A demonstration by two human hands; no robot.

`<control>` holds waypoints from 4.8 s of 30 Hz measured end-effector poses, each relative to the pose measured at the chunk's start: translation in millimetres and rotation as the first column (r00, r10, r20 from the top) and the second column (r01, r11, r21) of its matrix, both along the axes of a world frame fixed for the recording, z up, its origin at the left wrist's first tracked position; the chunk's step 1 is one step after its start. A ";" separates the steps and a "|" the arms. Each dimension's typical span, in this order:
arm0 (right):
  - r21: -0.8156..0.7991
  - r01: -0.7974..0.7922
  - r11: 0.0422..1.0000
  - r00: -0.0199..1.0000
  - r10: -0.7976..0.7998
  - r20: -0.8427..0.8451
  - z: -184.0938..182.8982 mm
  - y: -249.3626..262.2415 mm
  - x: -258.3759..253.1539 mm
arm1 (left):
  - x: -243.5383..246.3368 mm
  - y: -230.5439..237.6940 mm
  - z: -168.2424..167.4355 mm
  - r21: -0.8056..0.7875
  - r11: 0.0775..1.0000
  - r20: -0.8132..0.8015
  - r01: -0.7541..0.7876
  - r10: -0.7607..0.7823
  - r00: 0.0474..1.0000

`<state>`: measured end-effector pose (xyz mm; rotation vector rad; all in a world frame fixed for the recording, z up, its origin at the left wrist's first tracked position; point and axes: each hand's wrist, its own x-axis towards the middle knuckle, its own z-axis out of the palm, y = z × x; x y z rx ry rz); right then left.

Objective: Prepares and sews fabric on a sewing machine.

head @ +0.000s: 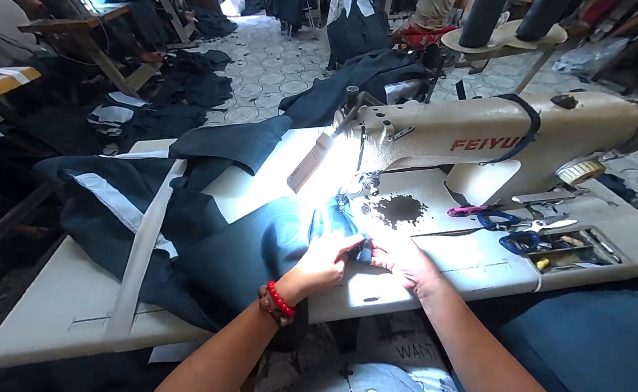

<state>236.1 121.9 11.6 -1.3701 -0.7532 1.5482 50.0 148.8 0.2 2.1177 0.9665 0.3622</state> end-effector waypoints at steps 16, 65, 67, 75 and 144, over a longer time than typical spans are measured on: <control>0.162 -0.083 0.983 0.969 0.041 0.244 -7.0 5.4 -3.1 | 12.0 -22.9 -28.6 0.663 0.738 0.156 -0.124 0.025 0.987; 0.076 -0.483 0.873 0.120 -0.021 0.993 -23.4 -24.5 -37.6 | -14.3 -8.3 -42.7 0.739 0.674 -0.126 -0.022 0.170 0.977; 0.121 -0.465 0.877 0.166 -0.047 0.985 -24.8 -24.0 -36.6 | -8.8 2.0 -32.8 0.696 0.717 -0.176 -0.024 0.202 0.963; 0.477 -0.400 0.782 0.298 -0.381 0.875 -41.4 -24.5 -31.4 | -14.4 6.3 -24.3 0.565 0.825 -0.287 0.015 0.179 0.941; 0.152 -0.273 0.950 0.721 0.097 0.686 -10.4 56.5 -29.4 | -6.4 -131.6 -15.1 0.313 0.933 0.167 -0.176 0.129 0.977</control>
